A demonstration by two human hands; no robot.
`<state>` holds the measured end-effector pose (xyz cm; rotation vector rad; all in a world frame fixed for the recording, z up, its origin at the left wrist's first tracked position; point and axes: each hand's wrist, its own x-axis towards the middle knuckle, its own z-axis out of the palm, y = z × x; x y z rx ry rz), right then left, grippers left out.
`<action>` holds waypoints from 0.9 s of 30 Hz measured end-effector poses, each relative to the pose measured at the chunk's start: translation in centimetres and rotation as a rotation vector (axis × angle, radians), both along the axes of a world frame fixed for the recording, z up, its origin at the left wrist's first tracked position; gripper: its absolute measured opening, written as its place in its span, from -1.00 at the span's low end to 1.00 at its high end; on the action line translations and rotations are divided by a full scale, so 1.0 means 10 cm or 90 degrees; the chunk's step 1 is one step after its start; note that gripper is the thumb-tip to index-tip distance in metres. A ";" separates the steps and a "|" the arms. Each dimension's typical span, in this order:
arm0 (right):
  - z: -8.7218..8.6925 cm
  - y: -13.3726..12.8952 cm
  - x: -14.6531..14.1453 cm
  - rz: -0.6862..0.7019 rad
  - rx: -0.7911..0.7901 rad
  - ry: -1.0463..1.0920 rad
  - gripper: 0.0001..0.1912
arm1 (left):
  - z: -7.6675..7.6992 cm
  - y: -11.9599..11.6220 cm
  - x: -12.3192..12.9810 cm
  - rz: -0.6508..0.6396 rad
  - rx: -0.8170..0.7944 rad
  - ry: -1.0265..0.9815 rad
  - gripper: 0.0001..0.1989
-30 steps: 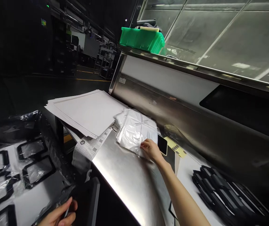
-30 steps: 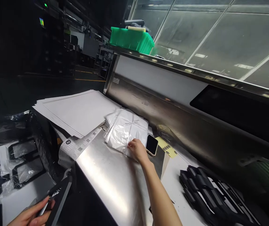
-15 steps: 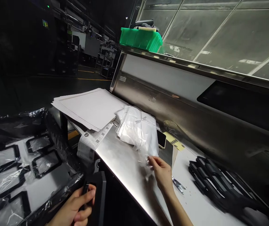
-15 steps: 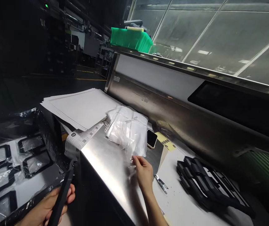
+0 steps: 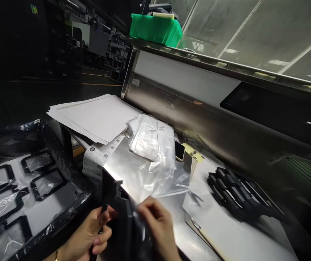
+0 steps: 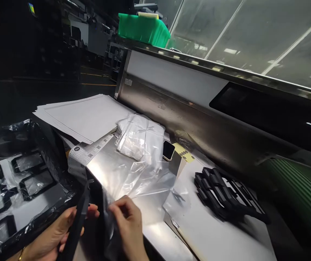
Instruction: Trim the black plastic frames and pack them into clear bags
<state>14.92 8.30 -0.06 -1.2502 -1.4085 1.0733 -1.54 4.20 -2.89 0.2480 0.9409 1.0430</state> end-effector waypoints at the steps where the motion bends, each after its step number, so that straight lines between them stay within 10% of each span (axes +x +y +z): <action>1: -0.05 -0.13 -0.10 0.041 -0.029 0.011 -0.84 | 0.02 0.00 0.04 -0.015 0.003 0.013 -0.50; 13: -0.38 -0.84 0.30 -0.098 -0.277 0.336 -0.58 | -0.50 -0.25 -0.38 -0.158 -0.036 0.214 -0.65; 21: -0.64 -0.90 0.35 -0.079 -0.305 0.249 -0.61 | -0.35 -0.34 -0.62 -0.327 0.080 0.296 -0.40; 27: -0.61 -0.74 0.24 0.052 -0.257 0.103 -0.61 | -0.40 -0.22 -0.30 -0.488 0.112 0.314 -0.16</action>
